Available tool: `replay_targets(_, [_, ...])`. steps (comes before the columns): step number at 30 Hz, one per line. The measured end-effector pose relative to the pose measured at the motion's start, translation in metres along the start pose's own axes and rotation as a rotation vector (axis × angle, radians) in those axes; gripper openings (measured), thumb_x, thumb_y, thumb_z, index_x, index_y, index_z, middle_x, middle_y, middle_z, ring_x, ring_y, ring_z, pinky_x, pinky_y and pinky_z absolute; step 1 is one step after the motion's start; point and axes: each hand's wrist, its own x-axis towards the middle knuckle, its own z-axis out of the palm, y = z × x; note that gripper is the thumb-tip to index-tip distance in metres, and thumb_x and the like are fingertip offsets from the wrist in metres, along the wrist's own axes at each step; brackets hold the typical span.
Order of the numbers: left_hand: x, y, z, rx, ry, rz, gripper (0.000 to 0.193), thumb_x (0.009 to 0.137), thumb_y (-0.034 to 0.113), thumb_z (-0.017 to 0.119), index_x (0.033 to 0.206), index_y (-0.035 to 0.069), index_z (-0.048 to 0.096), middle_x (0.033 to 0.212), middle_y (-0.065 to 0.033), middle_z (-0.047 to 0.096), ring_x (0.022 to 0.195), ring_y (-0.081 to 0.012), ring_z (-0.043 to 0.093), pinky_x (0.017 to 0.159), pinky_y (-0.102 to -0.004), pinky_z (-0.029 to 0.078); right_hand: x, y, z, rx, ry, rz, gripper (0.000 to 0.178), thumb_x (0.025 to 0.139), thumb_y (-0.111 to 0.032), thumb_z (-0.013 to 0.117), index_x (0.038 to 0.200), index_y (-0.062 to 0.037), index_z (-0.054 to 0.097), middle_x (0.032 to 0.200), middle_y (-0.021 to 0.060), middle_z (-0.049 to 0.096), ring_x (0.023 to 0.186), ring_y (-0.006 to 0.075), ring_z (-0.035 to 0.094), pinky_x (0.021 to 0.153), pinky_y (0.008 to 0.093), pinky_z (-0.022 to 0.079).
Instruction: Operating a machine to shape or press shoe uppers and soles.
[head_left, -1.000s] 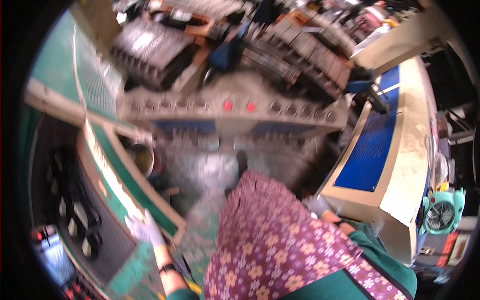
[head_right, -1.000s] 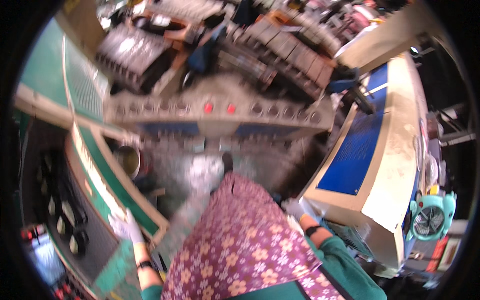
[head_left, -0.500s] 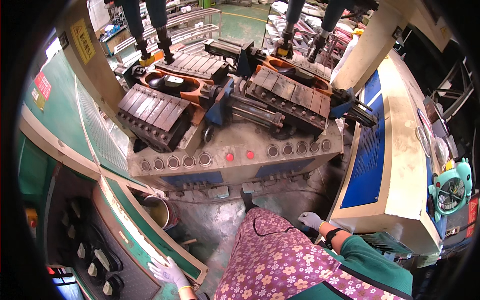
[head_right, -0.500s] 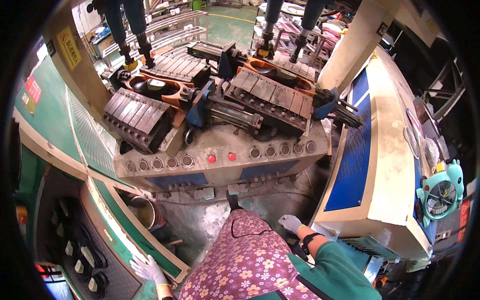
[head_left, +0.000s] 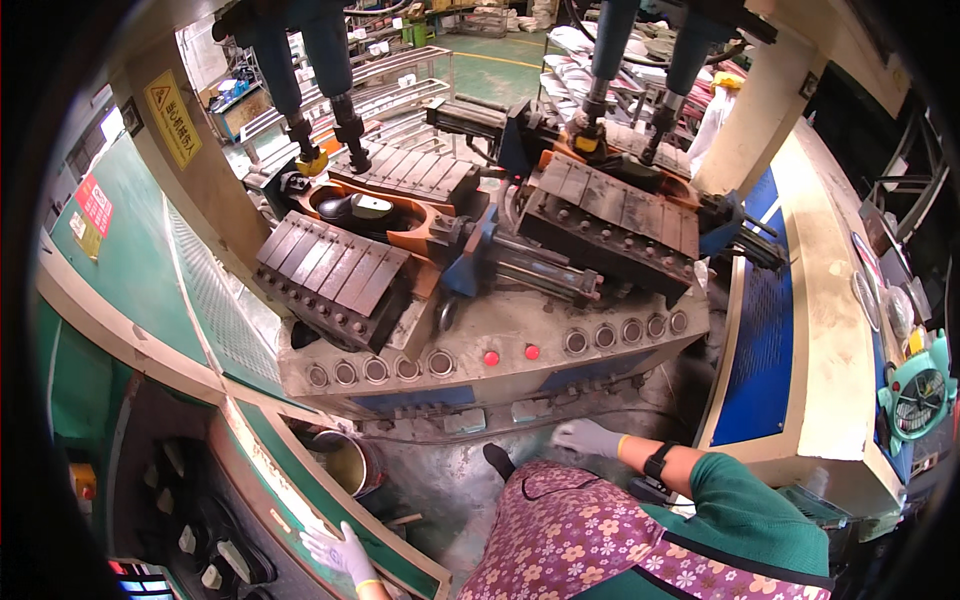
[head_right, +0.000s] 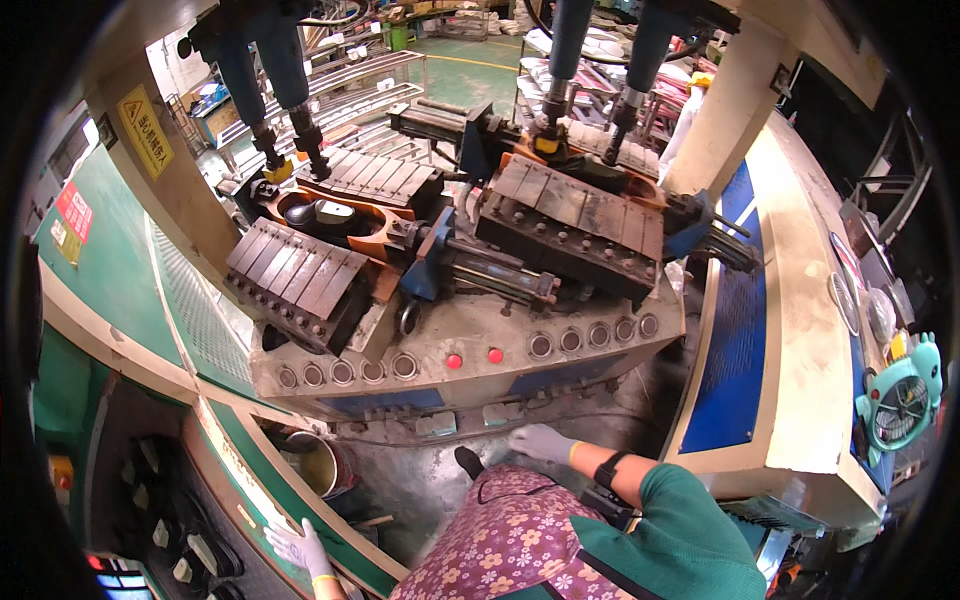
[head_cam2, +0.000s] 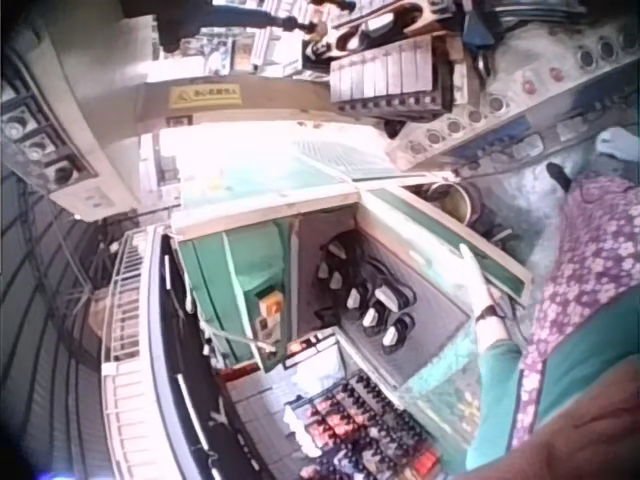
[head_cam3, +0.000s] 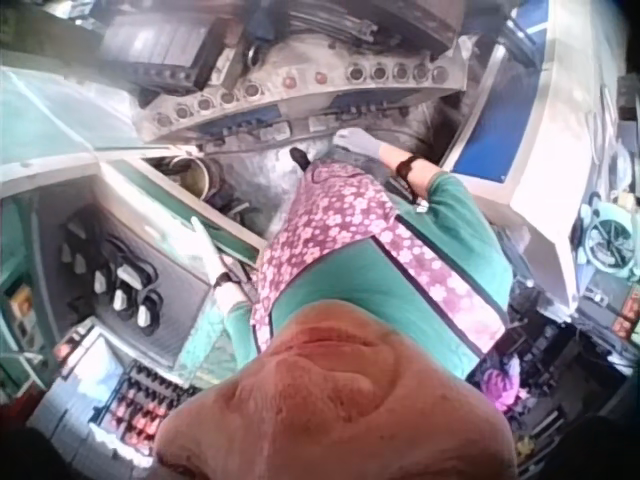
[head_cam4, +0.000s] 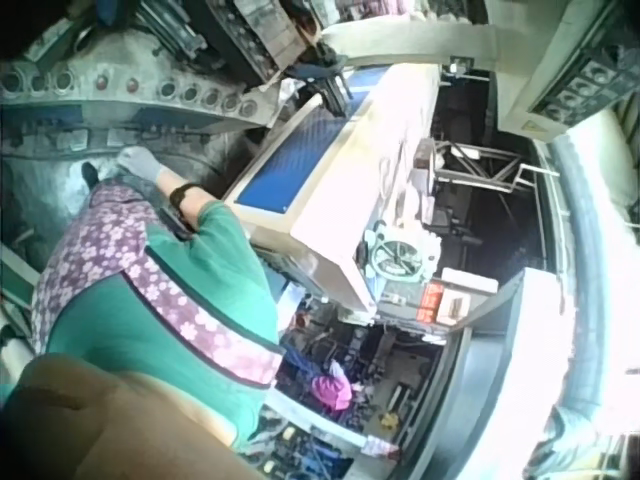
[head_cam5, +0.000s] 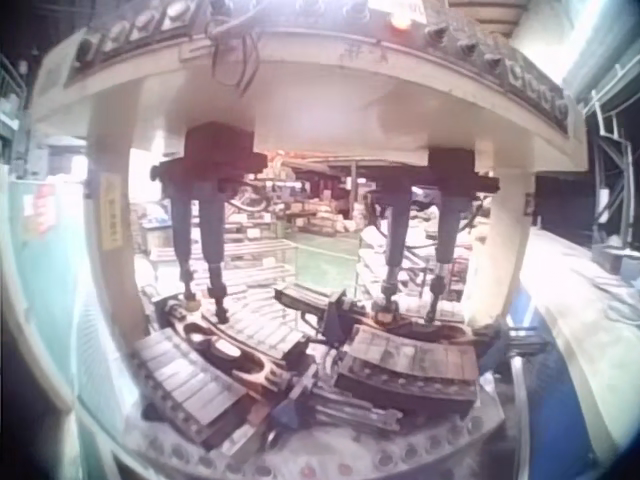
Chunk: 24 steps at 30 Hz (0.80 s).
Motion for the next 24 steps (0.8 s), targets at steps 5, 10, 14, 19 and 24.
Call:
replay_targets(5, [0.084, 0.034, -0.004, -0.012, -0.018, -0.071, 0.102, 0.076, 0.048, 0.074, 0.150, -0.003, 0.026, 0.158, -0.0195, 0.025, 0.147, -0.0361, 0.019, 0.121, -0.0461, 0.016, 0.195, -0.158, -0.126, 0.588, 0.008, 0.195, 0.019, 0.094, -0.022, 0.056, 0.104, -0.0094, 0.067, 0.084, 0.0088, 0.067, 0.075, 0.0188, 0.063, 0.071, 0.0348, 0.050])
replay_targets(10, [0.126, 0.040, -0.009, 0.003, -0.027, -0.165, 0.097, 0.077, 0.044, 0.072, 0.152, 0.004, 0.026, 0.159, -0.0170, 0.024, 0.146, -0.0334, 0.024, 0.120, -0.0440, 0.019, 0.369, -0.167, -0.191, 0.633, 0.571, -0.083, 0.032, 0.086, -0.014, 0.066, 0.117, -0.0049, 0.059, 0.095, 0.0075, 0.063, 0.083, 0.0162, 0.061, 0.075, 0.0299, 0.050])
replay_targets(14, [0.129, 0.052, -0.007, 0.003, -0.010, -0.153, 0.094, 0.076, 0.039, 0.070, 0.152, 0.005, 0.027, 0.158, -0.0169, 0.025, 0.145, -0.0327, 0.026, 0.120, -0.0436, 0.019, 0.488, -0.071, -0.225, 0.169, 0.636, 0.066, 0.061, 0.077, -0.033, 0.070, 0.126, 0.0015, 0.055, 0.116, 0.0246, 0.062, 0.108, 0.0378, 0.060, 0.096, 0.0425, 0.047])
replay_targets(19, [0.124, 0.041, -0.004, 0.008, 0.007, -0.205, 0.093, 0.077, 0.036, 0.069, 0.152, 0.005, 0.025, 0.158, -0.0169, 0.025, 0.146, -0.0327, 0.025, 0.121, -0.0430, 0.017, 0.555, -0.042, -0.219, -0.060, 0.281, 0.385, 0.064, 0.071, -0.037, 0.073, 0.115, 0.0064, 0.058, 0.122, 0.0280, 0.061, 0.114, 0.0398, 0.059, 0.093, 0.0419, 0.049])
replay_targets(24, [0.129, 0.044, 0.000, -0.014, 0.025, -0.175, 0.092, 0.078, 0.036, 0.067, 0.153, 0.004, 0.025, 0.159, -0.0171, 0.023, 0.147, -0.0328, 0.022, 0.122, -0.0429, 0.014, 0.596, 0.027, -0.197, 0.355, 0.213, 0.265, 0.073, 0.067, -0.020, 0.086, 0.128, 0.0031, 0.052, 0.120, 0.0172, 0.064, 0.115, 0.0255, 0.058, 0.097, 0.0339, 0.045])
